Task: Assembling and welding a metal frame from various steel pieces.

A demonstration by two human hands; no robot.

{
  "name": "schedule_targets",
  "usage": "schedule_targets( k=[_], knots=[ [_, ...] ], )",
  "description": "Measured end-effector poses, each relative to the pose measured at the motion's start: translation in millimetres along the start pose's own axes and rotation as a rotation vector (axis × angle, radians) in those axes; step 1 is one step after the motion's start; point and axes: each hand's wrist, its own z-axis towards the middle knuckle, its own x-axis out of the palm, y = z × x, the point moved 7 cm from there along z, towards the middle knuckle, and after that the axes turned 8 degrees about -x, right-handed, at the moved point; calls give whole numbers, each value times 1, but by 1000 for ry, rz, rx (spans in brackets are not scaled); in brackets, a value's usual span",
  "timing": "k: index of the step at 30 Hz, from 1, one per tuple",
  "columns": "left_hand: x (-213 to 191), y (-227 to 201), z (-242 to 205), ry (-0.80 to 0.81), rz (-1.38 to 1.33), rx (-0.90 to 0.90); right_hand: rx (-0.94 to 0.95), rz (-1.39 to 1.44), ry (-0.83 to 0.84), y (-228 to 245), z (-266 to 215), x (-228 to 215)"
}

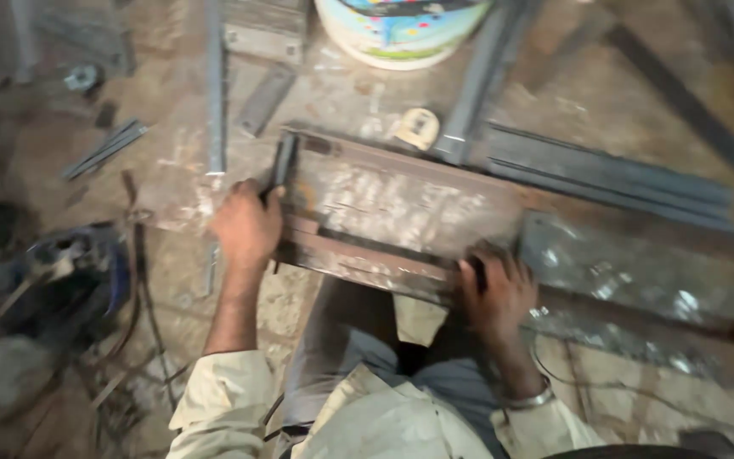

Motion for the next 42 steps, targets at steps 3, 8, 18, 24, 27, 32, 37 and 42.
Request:
schedule_targets(
  k=[3, 8, 18, 24, 27, 32, 37, 42],
  knots=[
    [0, 2, -3, -39, -28, 39, 60, 90, 17, -23, -2, -4],
    [0, 6, -4, -93, -91, 93, 222, 86, 102, -109, 36, -28],
    [3, 13, 0, -95, -103, 54, -159, -146, 420, -284, 103, 9],
    [7, 13, -1, -89, -92, 64, -147, -68, 405, -283, 103, 9],
    [8, 14, -1, -75, -89, 58, -45, -21, 400, -283, 108, 5],
    [6, 11, 0, -78, -84, 70, 24, 26, 423, -307, 116, 15],
    [8, 13, 2, -92, -88, 97, -65, 17, 339, -304, 126, 12],
    [7, 9, 0, -87, -75, 82, -238, -191, 159, -246, 134, -22]
  ],
)
